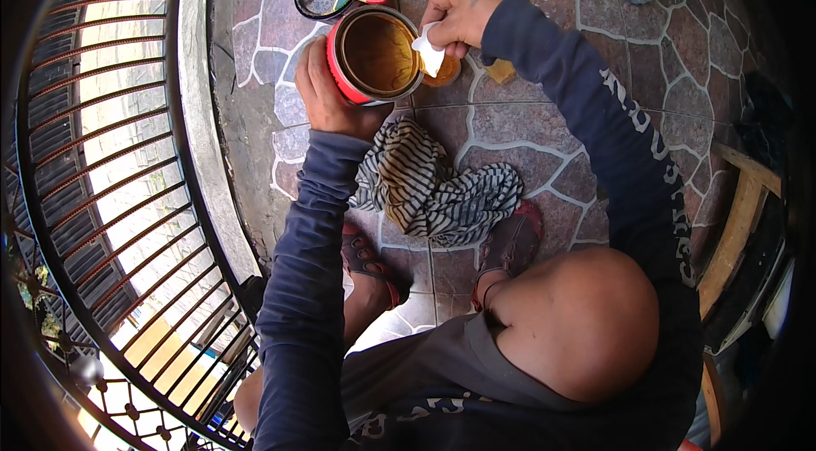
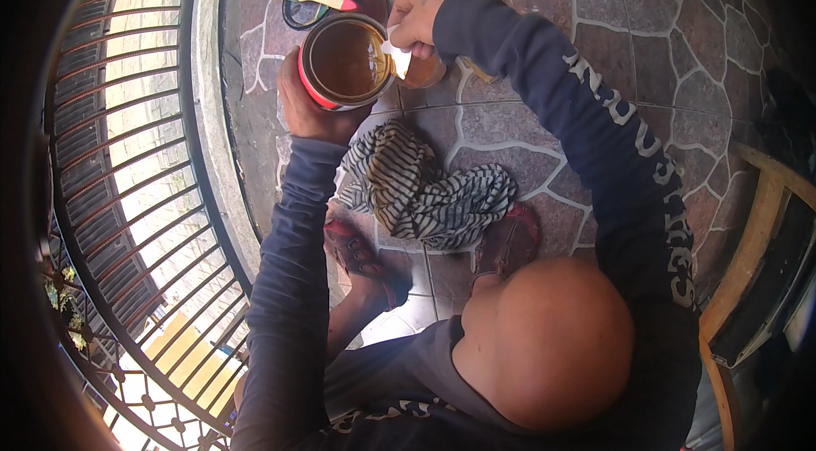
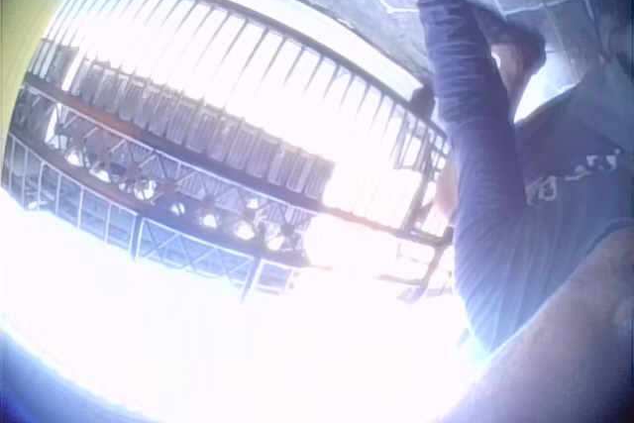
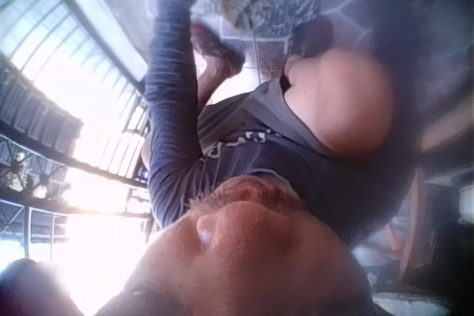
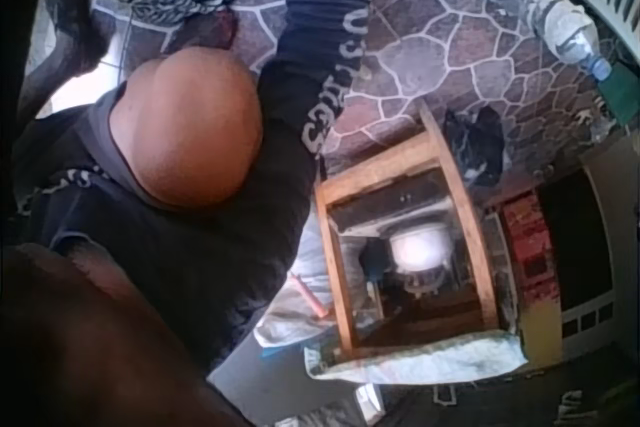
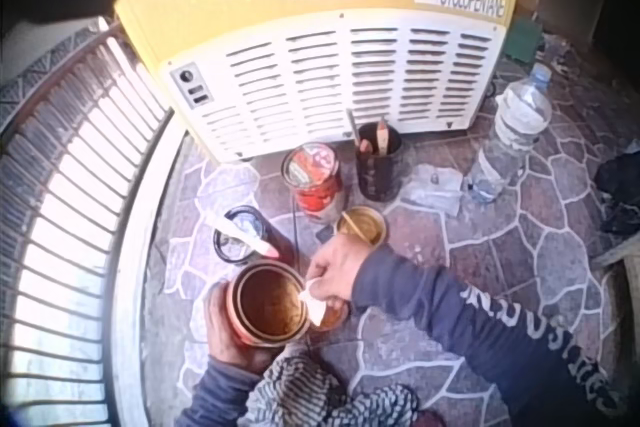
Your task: The person pours yellow paint from a can into a small plastic cup, then uses a stick to stir the paint. They wipe the can rim with a cloth, close the can, and continue stirring the paint in the cup.
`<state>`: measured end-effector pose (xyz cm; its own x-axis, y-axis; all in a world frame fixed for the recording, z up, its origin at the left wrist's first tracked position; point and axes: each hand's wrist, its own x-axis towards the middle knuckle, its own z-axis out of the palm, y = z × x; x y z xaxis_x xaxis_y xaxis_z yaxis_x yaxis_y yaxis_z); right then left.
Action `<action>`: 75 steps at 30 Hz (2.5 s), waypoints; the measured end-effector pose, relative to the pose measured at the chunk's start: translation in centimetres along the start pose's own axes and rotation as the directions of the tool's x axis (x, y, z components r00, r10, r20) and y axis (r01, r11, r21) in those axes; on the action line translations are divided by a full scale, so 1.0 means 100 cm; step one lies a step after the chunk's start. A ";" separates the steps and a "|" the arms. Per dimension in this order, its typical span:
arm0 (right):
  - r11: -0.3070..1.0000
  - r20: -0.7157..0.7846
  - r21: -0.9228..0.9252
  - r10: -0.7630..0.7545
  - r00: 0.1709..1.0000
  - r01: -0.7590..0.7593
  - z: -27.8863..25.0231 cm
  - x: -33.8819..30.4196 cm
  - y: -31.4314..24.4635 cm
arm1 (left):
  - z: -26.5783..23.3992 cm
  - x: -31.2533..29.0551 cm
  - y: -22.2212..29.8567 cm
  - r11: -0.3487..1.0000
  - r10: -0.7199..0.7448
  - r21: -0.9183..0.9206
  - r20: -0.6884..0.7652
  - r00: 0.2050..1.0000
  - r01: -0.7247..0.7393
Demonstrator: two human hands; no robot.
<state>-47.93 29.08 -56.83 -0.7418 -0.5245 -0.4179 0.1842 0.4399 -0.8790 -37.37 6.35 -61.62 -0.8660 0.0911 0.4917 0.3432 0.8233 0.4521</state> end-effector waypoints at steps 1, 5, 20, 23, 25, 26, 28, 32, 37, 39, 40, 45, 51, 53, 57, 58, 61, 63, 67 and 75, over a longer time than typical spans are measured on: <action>0.999 0.017 0.032 0.011 1.000 -0.011 -0.001 0.001 0.003 | 0.000 0.000 0.000 1.000 -0.005 -0.001 0.000 1.000 0.005; 0.984 0.070 0.165 0.064 0.995 -0.075 -0.003 0.002 0.016 | 0.000 0.000 0.000 1.000 -0.014 0.009 -0.005 1.000 0.014; 0.891 -0.095 0.438 -0.087 0.992 0.120 -0.004 -0.026 0.026 | 0.003 0.004 0.009 0.988 -0.143 -0.062 -0.012 0.990 0.142; 0.877 -0.259 0.003 -0.464 0.847 0.481 0.008 -0.037 0.007 | 0.004 0.005 0.011 0.974 -0.190 -0.128 -0.010 0.982 0.187; 0.625 -0.175 -0.463 -0.760 0.626 0.629 0.018 -0.042 -0.004 | 0.005 0.005 0.012 0.962 -0.231 -0.156 -0.028 0.972 0.224; 0.560 -0.129 -0.562 -0.786 0.605 0.609 0.023 -0.044 -0.008 | 0.005 0.004 0.013 0.957 -0.243 -0.176 -0.050 0.969 0.231; 0.515 -0.081 -0.600 -0.800 0.594 0.612 0.032 -0.048 -0.014 | 0.007 0.005 0.014 0.958 -0.245 -0.174 -0.091 0.965 0.226; 0.484 -0.086 -0.628 -0.821 0.564 0.609 0.042 -0.055 -0.020 | 0.011 0.007 0.014 0.906 -0.291 -0.350 -0.111 0.950 0.237; 0.506 -0.031 -0.593 -0.792 0.610 0.626 0.035 -0.060 -0.025 | 0.006 0.005 0.015 0.915 -0.296 -0.315 -0.096 0.950 0.253; 0.515 -0.013 -0.578 -0.781 0.624 0.633 0.031 -0.062 -0.025 | 0.004 0.004 0.016 0.924 -0.292 -0.286 -0.098 0.951 0.254; 0.520 -0.006 -0.575 -0.774 0.633 0.631 0.030 -0.063 -0.025 | 0.003 0.004 0.016 0.931 -0.287 -0.264 -0.096 0.953 0.253; 0.529 0.002 -0.551 -0.772 0.635 0.645 0.026 -0.065 -0.022 | 0.003 0.004 0.013 0.890 -0.350 -0.331 -0.055 0.935 0.313; 0.684 -0.260 -0.405 -0.722 0.641 0.607 0.019 -0.062 -0.016 | -0.001 0.008 0.017 0.844 -0.412 -0.382 -0.011 0.911 0.377; 0.858 -0.365 -0.069 -0.496 0.788 0.508 0.020 -0.058 -0.010 | -0.002 0.010 0.021 0.846 -0.365 -0.427 -0.028 0.931 0.319; 0.830 -0.447 0.386 -0.213 0.869 0.402 0.018 -0.044 0.010 | -0.005 0.014 0.021 0.789 -0.363 -0.523 0.030 0.931 0.324; 0.791 -0.454 0.461 -0.180 0.873 0.403 0.018 -0.039 0.017 | -0.006 0.015 0.020 0.792 -0.343 -0.525 0.039 0.938 0.311; 0.725 -0.399 0.616 -0.049 0.916 0.307 0.016 -0.022 0.035 | -0.008 0.018 0.014 0.776 -0.280 -0.556 0.120 0.952 0.299; 0.633 -0.329 0.721 -0.044 0.943 0.281 0.018 -0.010 0.045 | -0.010 0.020 0.013 0.765 -0.277 -0.554 0.177 0.945 0.328; 0.496 -0.229 0.843 -0.024 0.973 0.210 0.026 0.006 0.056 | -0.013 0.026 0.017 0.769 -0.242 -0.584 0.111 0.964 0.261; 0.462 -0.196 0.867 -0.035 0.980 0.190 0.031 -0.003 0.057 | -0.014 0.025 0.021 0.824 -0.254 -0.485 0.146 0.956 0.293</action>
<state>-44.63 29.46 -62.43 -0.8598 -0.3862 -0.3341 0.5031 -0.5282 -0.6841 -38.28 7.50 -58.36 -0.9683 -0.0400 0.2466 0.2056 0.4334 0.8775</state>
